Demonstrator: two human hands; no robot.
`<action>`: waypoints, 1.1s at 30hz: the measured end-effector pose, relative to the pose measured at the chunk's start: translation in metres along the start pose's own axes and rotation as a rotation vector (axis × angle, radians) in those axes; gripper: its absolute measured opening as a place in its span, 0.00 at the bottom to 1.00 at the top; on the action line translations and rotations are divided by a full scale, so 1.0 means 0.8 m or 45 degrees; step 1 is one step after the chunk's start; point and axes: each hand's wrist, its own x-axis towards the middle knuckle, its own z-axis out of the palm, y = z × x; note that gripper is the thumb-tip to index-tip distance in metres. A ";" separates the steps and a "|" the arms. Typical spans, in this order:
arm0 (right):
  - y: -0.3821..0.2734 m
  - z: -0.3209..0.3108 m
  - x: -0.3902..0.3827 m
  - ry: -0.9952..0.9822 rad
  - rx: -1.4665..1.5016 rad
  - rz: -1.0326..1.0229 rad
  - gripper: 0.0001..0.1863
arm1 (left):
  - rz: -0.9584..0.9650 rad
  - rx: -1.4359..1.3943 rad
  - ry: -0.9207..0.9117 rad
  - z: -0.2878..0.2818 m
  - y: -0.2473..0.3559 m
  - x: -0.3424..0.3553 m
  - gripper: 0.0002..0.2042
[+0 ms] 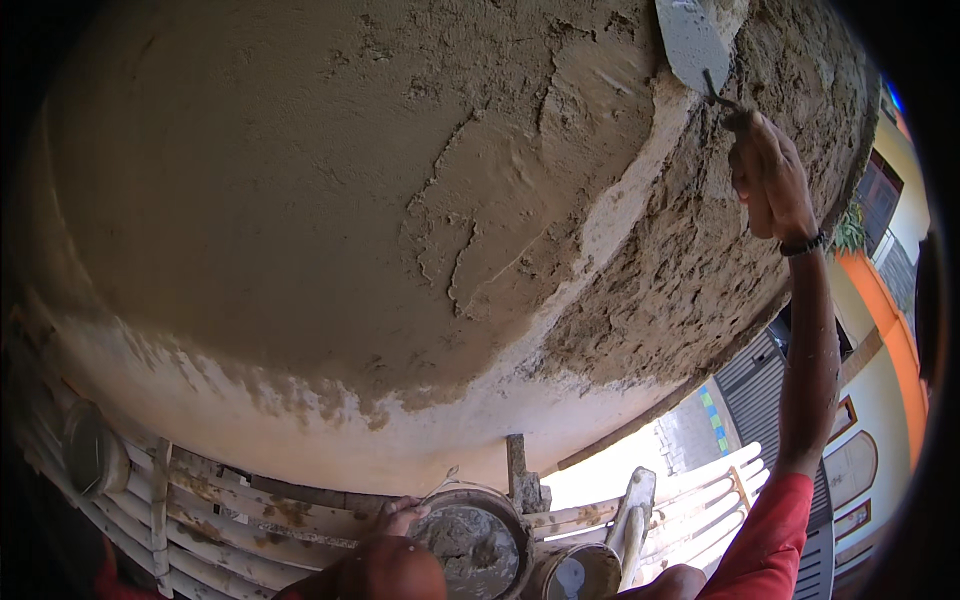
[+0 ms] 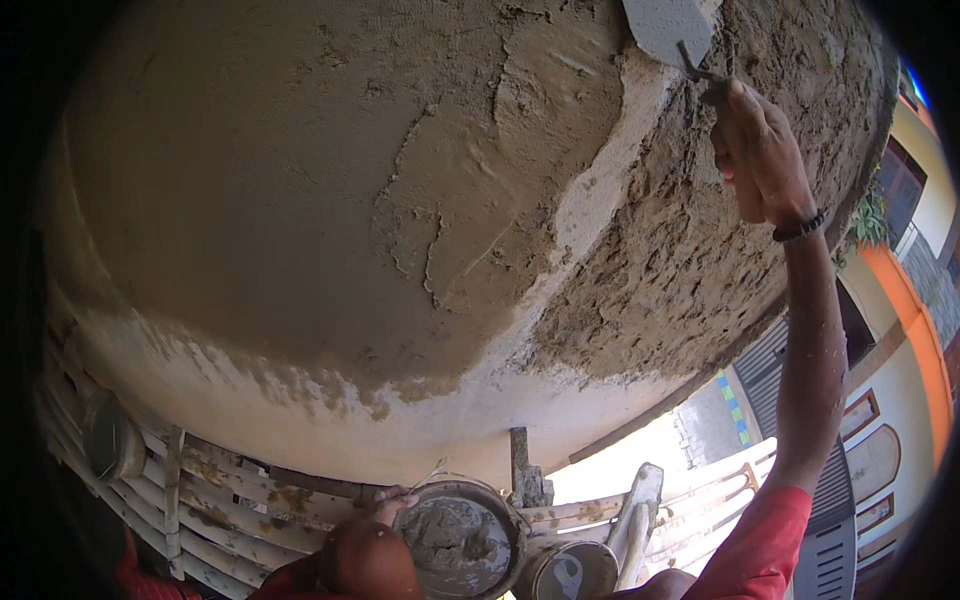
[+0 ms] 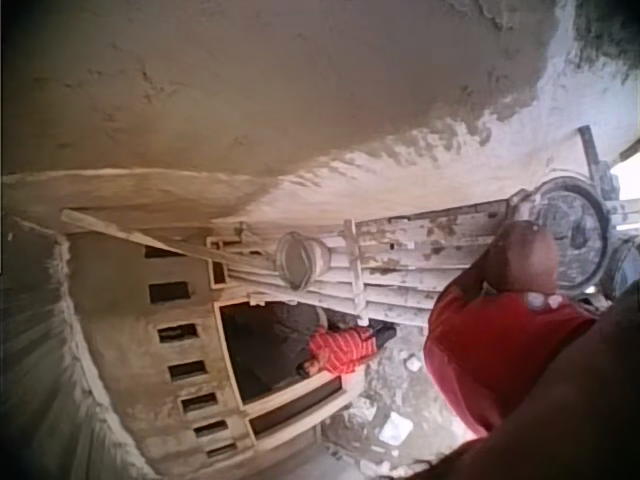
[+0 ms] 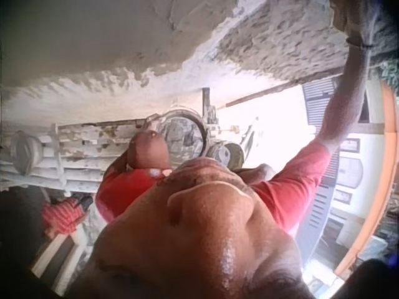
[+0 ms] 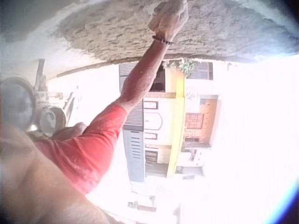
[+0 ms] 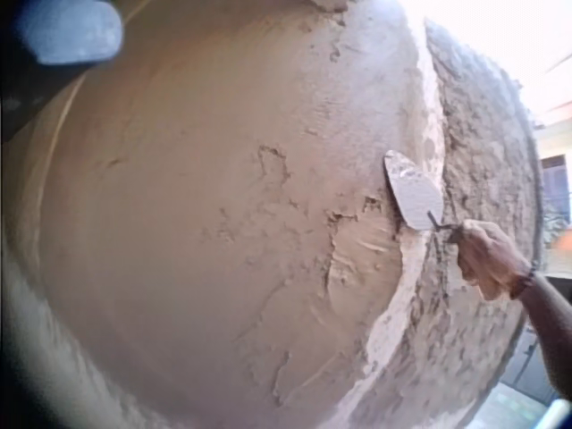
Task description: The person smooths a coat of wet plaster onto an exterior wall using a wood float and a trowel while standing on a scaffold, reaching for more plaster from a bucket.
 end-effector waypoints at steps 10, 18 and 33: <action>0.087 0.168 -0.147 -0.317 -0.591 -0.297 0.18 | -0.010 0.039 0.007 -0.009 -0.002 0.003 0.13; 0.029 -0.009 -0.016 -0.136 -0.791 -0.412 0.27 | -0.011 0.018 -0.020 -0.003 -0.002 0.011 0.14; 0.037 0.088 -0.229 -1.031 -0.205 0.205 0.17 | 0.017 -0.164 -0.115 -0.005 -0.008 0.017 0.14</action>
